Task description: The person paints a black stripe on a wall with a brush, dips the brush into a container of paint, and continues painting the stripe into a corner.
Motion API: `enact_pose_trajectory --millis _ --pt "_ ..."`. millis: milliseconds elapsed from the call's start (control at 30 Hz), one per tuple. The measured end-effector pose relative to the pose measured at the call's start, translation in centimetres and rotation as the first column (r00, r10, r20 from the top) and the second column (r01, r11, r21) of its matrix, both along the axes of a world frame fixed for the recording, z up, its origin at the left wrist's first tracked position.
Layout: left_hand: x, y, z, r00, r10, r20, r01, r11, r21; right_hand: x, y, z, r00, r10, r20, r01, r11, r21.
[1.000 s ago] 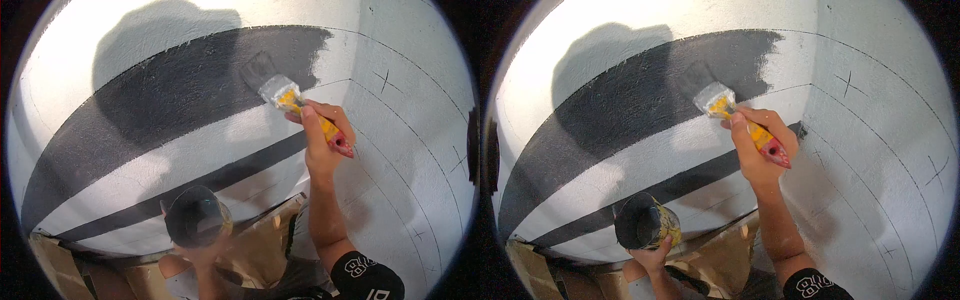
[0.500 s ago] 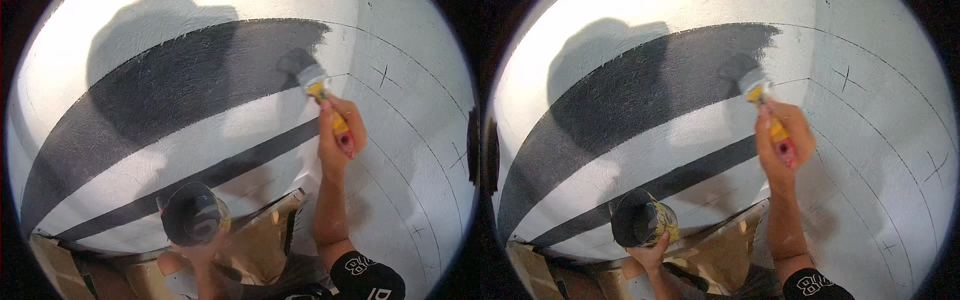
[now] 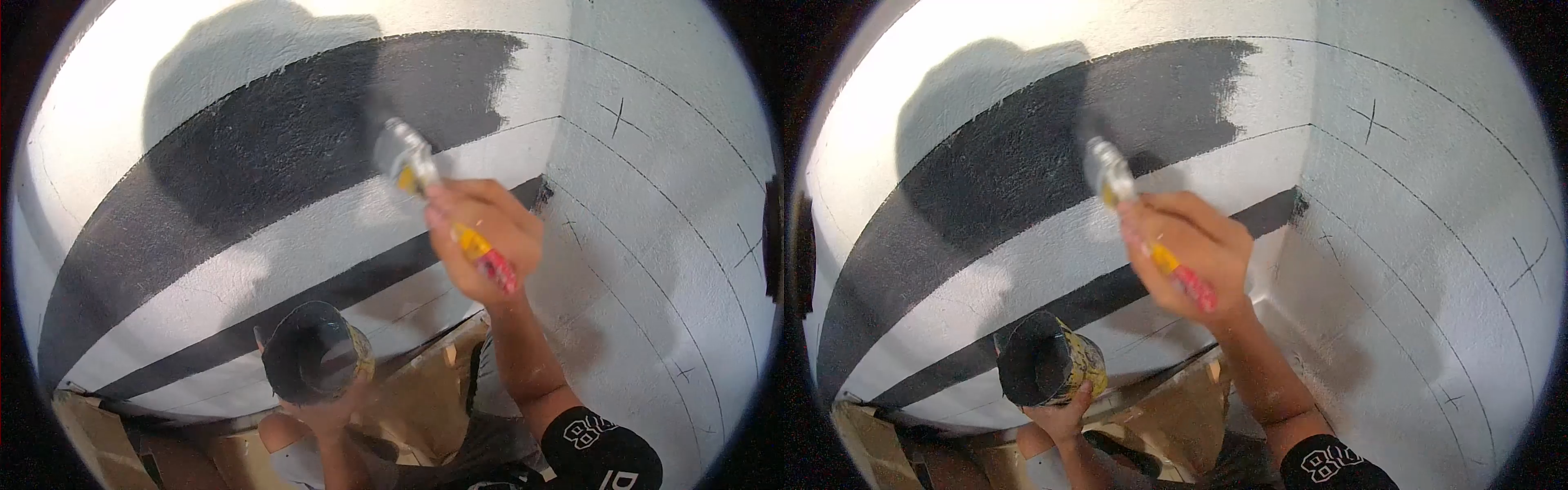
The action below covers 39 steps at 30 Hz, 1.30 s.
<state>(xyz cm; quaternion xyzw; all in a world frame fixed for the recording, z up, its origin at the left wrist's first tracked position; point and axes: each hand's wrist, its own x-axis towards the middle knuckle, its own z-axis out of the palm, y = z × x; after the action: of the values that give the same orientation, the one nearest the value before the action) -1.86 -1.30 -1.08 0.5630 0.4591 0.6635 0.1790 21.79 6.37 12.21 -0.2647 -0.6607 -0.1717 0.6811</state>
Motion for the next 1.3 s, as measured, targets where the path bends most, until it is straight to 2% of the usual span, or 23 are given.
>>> enact_pose_trajectory --millis 67,100,200,267,300,367,400,467,533,600,667,733,767,800,833,867,1000,1033,1100,1167,1200,1267,1300 --pt "0.3 0.0 0.0 1.0 0.023 0.011 -0.023 0.999 -0.025 -0.2 -0.8 0.4 0.994 0.102 0.033 -0.1 0.994 -0.049" --pt "0.5 0.0 0.1 1.0 0.02 0.009 -0.02 1.0 -0.023 0.0 -1.1 0.8 0.995 0.1 0.031 -0.098 0.994 -0.047" --pt "0.8 0.0 0.0 0.999 0.029 0.024 -0.03 0.998 0.046 2.0 -1.1 1.2 1.0 -0.012 -0.028 0.008 0.992 -0.122" --pt "1.0 0.2 -0.1 0.998 0.017 0.056 -0.023 0.995 0.096 4.0 0.8 0.4 0.983 -0.143 -0.117 0.137 0.989 -0.059" --pt "0.9 0.1 -0.2 0.998 0.017 0.055 -0.022 0.995 0.093 4.8 1.1 0.2 0.983 -0.144 -0.118 0.138 0.989 -0.061" --pt "0.3 -0.2 -0.6 1.0 0.006 0.018 -0.005 0.997 -0.075 5.7 1.4 -0.1 0.955 -0.261 -0.143 0.27 0.962 0.047" --pt "0.1 -0.1 -0.7 1.0 0.008 0.019 -0.007 0.997 -0.077 5.9 1.2 -0.1 0.955 -0.259 -0.142 0.268 0.962 0.046" --pt "-0.2 0.0 -0.9 0.997 0.069 -0.024 -0.069 0.997 -0.023 5.8 0.8 0.1 0.896 -0.321 -0.308 0.346 0.938 0.027" --pt "-0.3 0.1 -0.6 0.996 0.071 -0.052 -0.071 0.997 0.009 5.2 1.1 0.1 0.901 -0.329 -0.283 0.358 0.932 0.054" --pt "-0.3 0.1 -0.1 0.994 0.075 -0.083 -0.072 0.997 0.04 3.1 1.4 -0.1 0.953 -0.281 -0.116 0.283 0.959 0.005" --pt "-0.1 0.1 0.2 0.998 0.061 -0.026 -0.059 0.996 0.061 0.4 0.7 0.0 0.98 -0.127 -0.151 0.119 0.991 -0.058" --pt "-0.5 -0.1 -0.1 0.994 0.096 -0.044 -0.093 0.994 0.064 -1.5 1.0 0.5 1.0 -0.022 0.002 0.022 0.995 0.092" --pt "-0.7 -0.2 -0.3 0.991 0.122 -0.063 -0.118 0.991 0.066 -2.7 0.9 0.6 1.0 -0.019 0.003 0.018 0.995 0.094" --pt "-0.9 -0.4 -0.6 0.99 0.124 -0.062 -0.12 0.991 0.066 -4.0 0.7 0.6 0.997 0.061 0.049 -0.064 0.995 0.071" --pt "-1.2 -0.6 -1.0 0.987 0.134 -0.087 -0.133 0.991 0.021 -4.7 0.3 0.7 0.986 0.139 0.093 -0.144 0.989 0.046" --pt "-1.4 -0.6 -1.0 0.983 0.143 -0.113 -0.146 0.989 -0.022 -4.8 -0.2 0.8 0.986 0.14 0.094 -0.145 0.988 0.049" --pt "-0.8 -0.7 -0.1 0.984 0.136 -0.116 -0.138 0.99 -0.013 -3.9 -1.1 1.3 0.995 0.098 0.004 -0.098 0.995 0.026" --pt "-0.5 -0.7 0.3 0.993 0.106 -0.053 -0.106 0.994 -0.013 -3.4 -1.3 1.2 0.997 0.059 -0.049 -0.059 0.998 0.012" --pt "-0.2 -0.9 1.0 0.997 0.076 0.014 -0.076 0.997 -0.014 -1.3 -0.4 1.7 0.99 -0.139 -0.015 0.14 0.984 0.107" --pt "-0.2 -1.1 1.6 0.998 0.046 0.043 -0.045 0.999 -0.027 0.0 0.3 1.5 0.961 -0.209 -0.181 0.224 0.972 0.067" --pt "-0.4 -1.2 1.8 0.997 0.053 0.048 -0.052 0.998 -0.026 0.4 0.5 1.3 0.963 -0.203 -0.177 0.218 0.974 0.069" --pt "-0.9 -1.4 2.0 0.999 0.038 0.017 -0.037 0.998 -0.056 0.5 0.7 1.1 0.917 -0.216 -0.335 0.218 0.975 -0.031" --pt "-1.3 -1.5 1.8 0.999 0.043 0.02 -0.042 0.998 -0.056 0.0 0.6 1.1 0.916 -0.206 -0.344 0.204 0.978 -0.042"
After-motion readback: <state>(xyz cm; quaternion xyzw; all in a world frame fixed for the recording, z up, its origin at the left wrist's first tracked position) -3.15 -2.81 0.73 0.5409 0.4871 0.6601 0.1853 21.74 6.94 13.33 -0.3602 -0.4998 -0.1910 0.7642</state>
